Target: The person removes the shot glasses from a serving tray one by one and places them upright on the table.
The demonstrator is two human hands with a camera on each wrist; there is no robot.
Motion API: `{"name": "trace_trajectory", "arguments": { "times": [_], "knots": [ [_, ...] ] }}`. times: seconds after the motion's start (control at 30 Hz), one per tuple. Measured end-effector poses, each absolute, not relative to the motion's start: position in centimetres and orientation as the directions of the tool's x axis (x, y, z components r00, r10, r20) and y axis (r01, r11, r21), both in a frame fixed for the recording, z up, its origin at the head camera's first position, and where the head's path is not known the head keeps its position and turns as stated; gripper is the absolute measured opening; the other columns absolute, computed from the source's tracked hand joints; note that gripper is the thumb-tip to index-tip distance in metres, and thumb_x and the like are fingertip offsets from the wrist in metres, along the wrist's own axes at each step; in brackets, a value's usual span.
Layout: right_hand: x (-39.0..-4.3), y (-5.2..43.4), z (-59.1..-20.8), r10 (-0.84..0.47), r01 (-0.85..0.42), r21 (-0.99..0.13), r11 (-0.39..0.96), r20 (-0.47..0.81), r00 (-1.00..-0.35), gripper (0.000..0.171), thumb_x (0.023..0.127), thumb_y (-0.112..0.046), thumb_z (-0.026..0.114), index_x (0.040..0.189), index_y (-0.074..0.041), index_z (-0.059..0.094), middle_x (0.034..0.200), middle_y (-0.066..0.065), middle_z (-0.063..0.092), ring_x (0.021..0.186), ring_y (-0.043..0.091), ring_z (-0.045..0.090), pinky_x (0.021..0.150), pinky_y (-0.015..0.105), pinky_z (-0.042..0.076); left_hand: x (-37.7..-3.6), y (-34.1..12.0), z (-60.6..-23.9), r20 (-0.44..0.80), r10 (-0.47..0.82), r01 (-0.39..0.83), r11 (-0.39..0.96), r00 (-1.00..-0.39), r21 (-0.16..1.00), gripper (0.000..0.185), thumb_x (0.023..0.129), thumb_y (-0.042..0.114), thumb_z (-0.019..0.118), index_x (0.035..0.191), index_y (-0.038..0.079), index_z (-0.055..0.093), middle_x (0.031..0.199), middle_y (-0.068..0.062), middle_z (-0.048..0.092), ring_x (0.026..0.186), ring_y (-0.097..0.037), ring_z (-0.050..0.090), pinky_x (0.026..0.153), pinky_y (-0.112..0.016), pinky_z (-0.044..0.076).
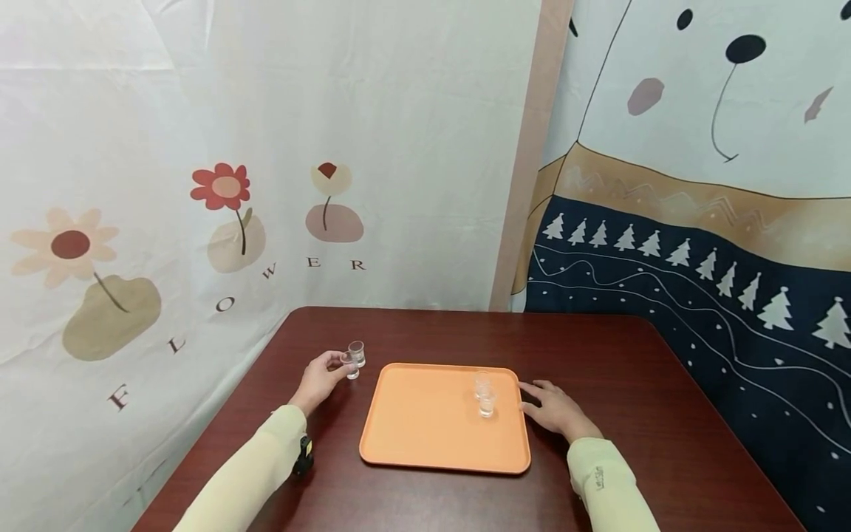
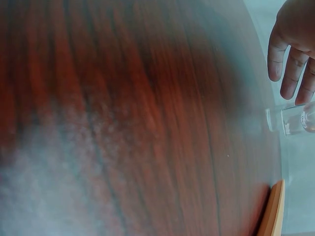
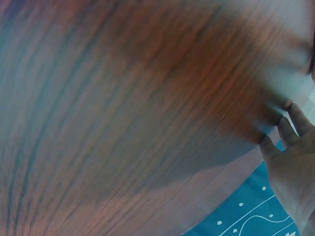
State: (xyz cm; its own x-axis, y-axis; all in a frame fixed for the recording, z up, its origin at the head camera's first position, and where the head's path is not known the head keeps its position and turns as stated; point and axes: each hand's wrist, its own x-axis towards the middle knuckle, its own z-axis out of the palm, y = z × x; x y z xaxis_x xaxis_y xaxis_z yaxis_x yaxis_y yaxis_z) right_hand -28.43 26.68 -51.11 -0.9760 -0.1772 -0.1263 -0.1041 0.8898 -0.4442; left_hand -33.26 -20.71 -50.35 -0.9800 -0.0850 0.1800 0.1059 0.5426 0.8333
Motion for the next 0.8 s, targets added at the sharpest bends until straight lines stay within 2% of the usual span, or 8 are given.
{"name": "trace_trajectory", "arguments": {
  "times": [0.43,0.57,0.8],
  "knots": [
    [-28.44,26.5,-50.92,-0.185,-0.11,-0.446,0.888,-0.127,-0.975,0.058,0.099,-0.041,0.059,0.147,-0.012,0.048,0.146,0.031,0.037,0.131,0.055,0.036,0.099,0.072,0.031,-33.67,-21.18,-50.99,0.135,-0.125,0.041,0.565,-0.983,0.824,0.033,0.09,0.02,0.075,0.113,0.0,0.064,0.104,-0.013,0.067,0.1,-0.03,0.062,0.089,-0.045,0.048],
    [-28.5,26.59,-51.01,-0.187,-0.117,-0.442,0.889,-0.118,-0.975,0.058,0.099,-0.041,0.059,0.147,-0.011,0.049,0.146,0.032,0.038,0.131,0.055,0.037,0.099,0.072,0.032,-33.73,-21.11,-51.0,0.119,-0.098,0.043,0.566,-0.988,0.823,0.039,0.09,0.017,0.075,0.12,-0.002,0.06,0.106,-0.015,0.067,0.102,-0.031,0.061,0.089,-0.045,0.049],
    [-28.44,26.69,-51.08,-0.196,-0.127,-0.441,0.889,-0.115,-0.974,0.057,0.099,-0.039,0.059,0.147,-0.011,0.049,0.145,0.032,0.038,0.13,0.055,0.037,0.099,0.072,0.032,-33.83,-21.12,-50.56,0.099,-0.081,0.043,0.519,-0.992,0.854,0.054,0.089,0.014,0.075,0.134,-0.003,0.05,0.12,-0.024,0.062,0.113,-0.037,0.059,0.095,-0.047,0.048]
  ]
}}
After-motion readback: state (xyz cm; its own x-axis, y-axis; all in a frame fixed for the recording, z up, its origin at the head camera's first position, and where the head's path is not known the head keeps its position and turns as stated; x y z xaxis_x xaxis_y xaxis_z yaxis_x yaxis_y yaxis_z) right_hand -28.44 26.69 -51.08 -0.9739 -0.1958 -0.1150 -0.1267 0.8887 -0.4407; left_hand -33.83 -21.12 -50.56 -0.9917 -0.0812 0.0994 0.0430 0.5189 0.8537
